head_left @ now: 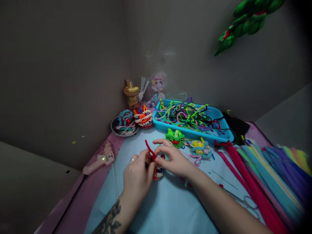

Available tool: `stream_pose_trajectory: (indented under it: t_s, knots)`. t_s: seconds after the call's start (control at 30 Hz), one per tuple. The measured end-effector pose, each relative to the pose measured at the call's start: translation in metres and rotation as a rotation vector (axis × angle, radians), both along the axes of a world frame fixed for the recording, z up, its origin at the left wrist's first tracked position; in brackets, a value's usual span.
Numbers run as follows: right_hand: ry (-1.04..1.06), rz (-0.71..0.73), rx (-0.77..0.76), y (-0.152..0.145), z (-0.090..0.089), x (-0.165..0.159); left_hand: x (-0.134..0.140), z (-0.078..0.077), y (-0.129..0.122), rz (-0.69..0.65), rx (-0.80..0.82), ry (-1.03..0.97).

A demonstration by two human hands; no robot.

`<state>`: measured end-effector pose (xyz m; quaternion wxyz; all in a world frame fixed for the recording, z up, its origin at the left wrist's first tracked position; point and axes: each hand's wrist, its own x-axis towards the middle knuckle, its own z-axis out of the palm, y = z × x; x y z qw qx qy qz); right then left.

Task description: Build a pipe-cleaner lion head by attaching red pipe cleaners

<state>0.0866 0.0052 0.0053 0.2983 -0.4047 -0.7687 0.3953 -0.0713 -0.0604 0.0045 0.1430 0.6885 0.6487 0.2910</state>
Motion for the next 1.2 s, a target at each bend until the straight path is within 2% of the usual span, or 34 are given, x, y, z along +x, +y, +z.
stream_pose_trajectory:
  t_s: [0.13, 0.33, 0.47, 0.73, 0.83, 0.97, 1.2]
  knots:
    - [0.015, -0.039, 0.002, 0.0, 0.0, 0.0, 0.006, 0.001, 0.007, -0.02, -0.08, -0.054]
    - [0.155, -0.196, -0.174, 0.003, -0.006, -0.007, 0.008, 0.003, 0.008, -0.031, -0.173, -0.123]
    - [0.19, -0.194, -0.192, 0.0, -0.006, -0.011, 0.006, 0.004, 0.008, -0.033, -0.188, -0.148]
    - [0.205, -0.109, -0.221, -0.004, 0.001, -0.01, 0.007, 0.002, 0.007, 0.0, -0.115, -0.12]
    - [0.199, -0.114, -0.189, -0.005, 0.003, -0.01, 0.008, -0.001, 0.006, -0.003, -0.084, -0.103]
    - [0.219, -0.133, -0.218, -0.006, 0.003, -0.01, 0.01, -0.004, 0.005, 0.028, -0.02, -0.13]
    - [0.292, -0.171, -0.246, -0.005, 0.0, -0.011, 0.014, -0.004, 0.007, 0.059, -0.038, -0.119]
